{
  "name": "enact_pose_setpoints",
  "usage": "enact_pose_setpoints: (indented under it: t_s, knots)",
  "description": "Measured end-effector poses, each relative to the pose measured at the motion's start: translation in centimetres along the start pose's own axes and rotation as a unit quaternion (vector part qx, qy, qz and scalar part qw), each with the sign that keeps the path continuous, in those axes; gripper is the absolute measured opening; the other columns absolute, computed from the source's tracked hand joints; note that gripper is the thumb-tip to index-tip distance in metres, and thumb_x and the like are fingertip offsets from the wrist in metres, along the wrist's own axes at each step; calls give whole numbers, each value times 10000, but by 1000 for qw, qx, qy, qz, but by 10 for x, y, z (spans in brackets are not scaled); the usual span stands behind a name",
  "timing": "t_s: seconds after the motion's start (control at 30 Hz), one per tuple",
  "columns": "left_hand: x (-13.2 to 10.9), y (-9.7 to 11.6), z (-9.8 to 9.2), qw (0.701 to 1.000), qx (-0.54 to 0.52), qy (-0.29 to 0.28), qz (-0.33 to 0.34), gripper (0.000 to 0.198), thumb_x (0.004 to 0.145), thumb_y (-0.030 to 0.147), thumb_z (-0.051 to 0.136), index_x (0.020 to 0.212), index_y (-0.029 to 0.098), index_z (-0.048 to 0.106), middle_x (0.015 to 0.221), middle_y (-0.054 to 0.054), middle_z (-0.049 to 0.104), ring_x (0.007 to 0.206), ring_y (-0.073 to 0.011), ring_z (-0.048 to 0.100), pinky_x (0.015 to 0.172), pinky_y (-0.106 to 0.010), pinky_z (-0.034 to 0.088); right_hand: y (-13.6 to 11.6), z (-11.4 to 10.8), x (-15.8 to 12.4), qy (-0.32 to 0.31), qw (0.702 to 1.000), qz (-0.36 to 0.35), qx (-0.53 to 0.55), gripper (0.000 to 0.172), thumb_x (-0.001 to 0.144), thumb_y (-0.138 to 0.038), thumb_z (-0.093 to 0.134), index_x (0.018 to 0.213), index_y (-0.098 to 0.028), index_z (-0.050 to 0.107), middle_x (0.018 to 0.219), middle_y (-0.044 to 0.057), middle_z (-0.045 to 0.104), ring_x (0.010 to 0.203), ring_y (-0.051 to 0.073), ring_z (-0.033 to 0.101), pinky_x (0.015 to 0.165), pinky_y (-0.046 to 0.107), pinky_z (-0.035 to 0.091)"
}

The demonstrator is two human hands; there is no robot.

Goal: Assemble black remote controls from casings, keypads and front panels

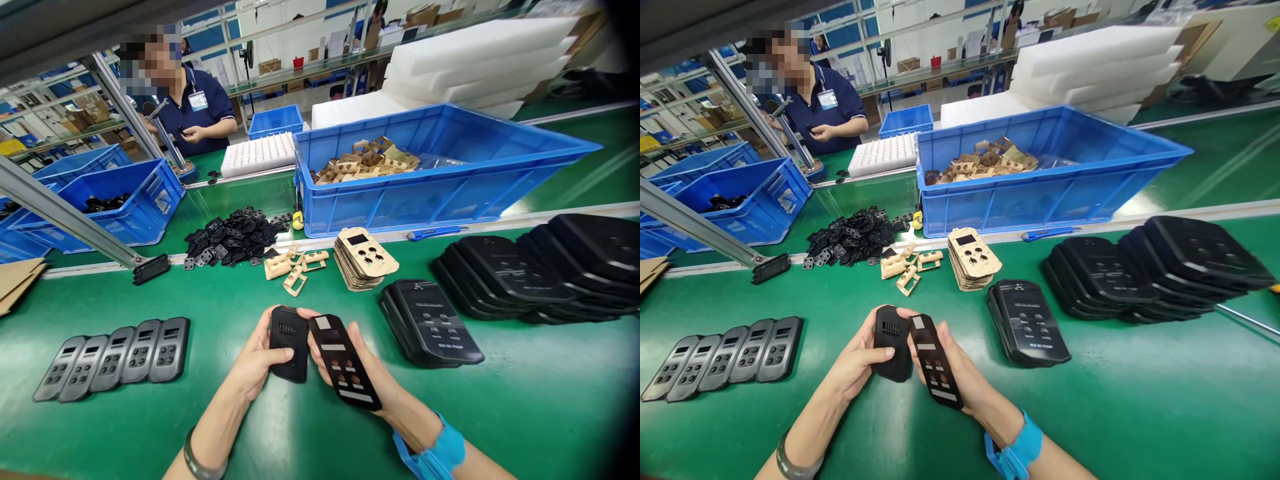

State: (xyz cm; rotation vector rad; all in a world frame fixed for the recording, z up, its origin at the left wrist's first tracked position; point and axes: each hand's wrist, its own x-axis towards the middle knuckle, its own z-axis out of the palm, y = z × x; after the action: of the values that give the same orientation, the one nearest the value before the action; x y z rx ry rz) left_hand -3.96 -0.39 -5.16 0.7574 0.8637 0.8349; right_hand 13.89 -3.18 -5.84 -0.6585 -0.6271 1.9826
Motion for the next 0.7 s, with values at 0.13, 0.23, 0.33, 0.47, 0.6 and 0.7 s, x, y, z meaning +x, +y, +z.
enact_pose_setpoints:
  t_s: [0.13,0.23,0.33,0.47,0.6,0.7]
  knots:
    - [0,1,3,1000,14,24,-3,660,592,55,709,1187,241,491,1038,-2,656,980,-179,543,856,-273,377,2,0,0,7,1000,1,-24,619,761,-748,451,936,-185,641,662,-25,413,521,79,327,482,210,293]
    - [-1,1,6,999,31,44,3,642,586,56,697,1166,243,497,990,15,660,933,-170,546,819,-257,383,3,0,-1,8,1000,-4,-29,613,774,-739,442,987,-197,633,680,-20,423,538,87,341,497,216,310]
    - [-2,1,8,998,44,46,19,604,595,84,718,1142,241,517,998,13,659,950,-180,551,829,-260,390,3,0,-2,11,999,-11,-33,621,784,-727,443,1118,-229,606,688,-20,429,543,90,351,504,218,324]
    - [-2,1,11,997,59,30,35,481,724,230,698,1175,218,533,1130,-42,632,1071,-223,541,927,-318,383,2,1,-1,12,999,-17,-29,648,791,-720,439,1231,-261,562,697,-23,428,537,89,342,496,216,323]
    - [-3,2,11,997,66,30,8,475,782,206,602,1248,215,512,1197,-56,621,1137,-244,524,992,-367,363,-1,3,1,23,999,-22,-12,652,792,-707,460,1271,-274,543,722,-20,441,543,86,351,493,207,323]
    - [-4,2,6,986,137,53,84,591,776,162,602,1337,254,440,1278,-52,578,1187,-245,502,1027,-382,358,-6,4,1,28,999,-32,1,647,793,-698,471,1282,-278,536,746,-12,469,555,89,366,497,205,341]
